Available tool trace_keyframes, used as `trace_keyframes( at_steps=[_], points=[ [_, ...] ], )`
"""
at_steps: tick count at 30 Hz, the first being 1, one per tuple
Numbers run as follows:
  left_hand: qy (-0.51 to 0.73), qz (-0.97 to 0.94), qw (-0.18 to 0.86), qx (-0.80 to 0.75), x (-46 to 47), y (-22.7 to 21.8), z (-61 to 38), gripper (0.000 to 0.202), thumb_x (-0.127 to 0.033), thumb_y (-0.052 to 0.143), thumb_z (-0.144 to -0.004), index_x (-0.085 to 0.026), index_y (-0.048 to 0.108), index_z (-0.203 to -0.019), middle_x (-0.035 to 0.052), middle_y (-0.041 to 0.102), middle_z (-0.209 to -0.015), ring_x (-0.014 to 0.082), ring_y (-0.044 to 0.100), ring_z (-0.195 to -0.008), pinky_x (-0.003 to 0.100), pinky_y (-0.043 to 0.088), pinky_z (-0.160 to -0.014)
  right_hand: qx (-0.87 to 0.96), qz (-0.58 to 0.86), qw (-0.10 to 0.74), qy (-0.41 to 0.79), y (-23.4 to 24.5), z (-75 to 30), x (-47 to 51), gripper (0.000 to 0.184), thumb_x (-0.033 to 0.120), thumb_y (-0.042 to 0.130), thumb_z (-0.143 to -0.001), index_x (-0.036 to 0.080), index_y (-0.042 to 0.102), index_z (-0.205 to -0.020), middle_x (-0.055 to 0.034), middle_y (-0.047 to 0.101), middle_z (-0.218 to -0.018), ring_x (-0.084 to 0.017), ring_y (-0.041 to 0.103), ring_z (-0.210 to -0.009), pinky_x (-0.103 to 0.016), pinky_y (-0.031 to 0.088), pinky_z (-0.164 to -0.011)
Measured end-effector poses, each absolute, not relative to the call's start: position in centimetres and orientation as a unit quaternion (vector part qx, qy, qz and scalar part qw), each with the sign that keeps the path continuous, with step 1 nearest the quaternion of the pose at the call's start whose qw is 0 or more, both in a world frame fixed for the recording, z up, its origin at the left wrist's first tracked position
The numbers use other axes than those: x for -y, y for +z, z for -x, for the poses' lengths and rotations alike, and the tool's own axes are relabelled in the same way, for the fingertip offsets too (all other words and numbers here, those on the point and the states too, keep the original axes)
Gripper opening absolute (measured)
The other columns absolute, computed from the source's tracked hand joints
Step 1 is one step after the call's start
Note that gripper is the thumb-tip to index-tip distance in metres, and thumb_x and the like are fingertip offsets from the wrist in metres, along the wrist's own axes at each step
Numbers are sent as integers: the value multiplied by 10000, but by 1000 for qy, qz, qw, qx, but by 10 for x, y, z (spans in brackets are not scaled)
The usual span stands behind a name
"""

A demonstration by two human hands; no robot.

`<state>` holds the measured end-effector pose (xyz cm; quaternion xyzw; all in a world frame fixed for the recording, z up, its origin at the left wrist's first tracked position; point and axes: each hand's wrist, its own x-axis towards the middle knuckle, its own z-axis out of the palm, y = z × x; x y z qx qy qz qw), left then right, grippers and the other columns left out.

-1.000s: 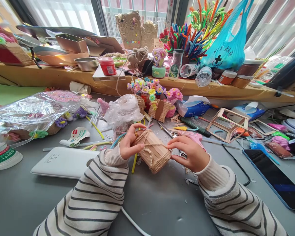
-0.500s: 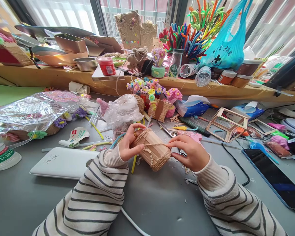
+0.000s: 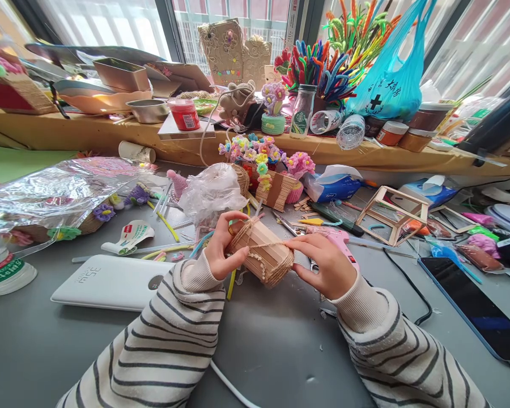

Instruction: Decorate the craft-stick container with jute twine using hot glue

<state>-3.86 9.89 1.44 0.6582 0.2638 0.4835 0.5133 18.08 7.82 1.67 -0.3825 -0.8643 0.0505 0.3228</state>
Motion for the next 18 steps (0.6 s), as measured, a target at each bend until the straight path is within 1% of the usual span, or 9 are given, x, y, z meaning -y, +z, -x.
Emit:
trace_keyframes(
  at_steps=[4,9,12,18],
  points=[
    [472,-664,517,-263,-99,14,39,441,-231,554,-710,-229,291,-1064,31,521,-902,144,507,-758,251,393,-662,869,380,310,62,18,-181,-78,326,223,571,-710,179,549,-1032,-87,625,-966,-212,566,-895,-398,468,-790],
    [465,-666,524,-256,-99,14,40,441,-254,546,-718,-205,285,-1070,48,510,-926,148,502,-786,256,393,-687,879,364,302,60,20,-181,-78,363,313,594,-711,140,553,-1029,-110,629,-958,-221,576,-890,-378,483,-769],
    [462,-664,526,-262,-99,15,39,447,-258,557,-714,-201,285,-1064,55,514,-936,159,503,-813,259,395,-694,880,364,299,59,20,-181,-78,375,317,600,-708,142,549,-1035,-109,628,-964,-219,576,-896,-372,484,-775],
    [470,-655,520,-282,-98,14,39,440,-232,564,-715,-212,299,-1066,45,524,-941,144,504,-788,235,392,-669,881,366,294,62,18,-182,-78,371,311,584,-720,135,545,-1044,-119,619,-975,-223,570,-910,-385,480,-789]
  ],
)
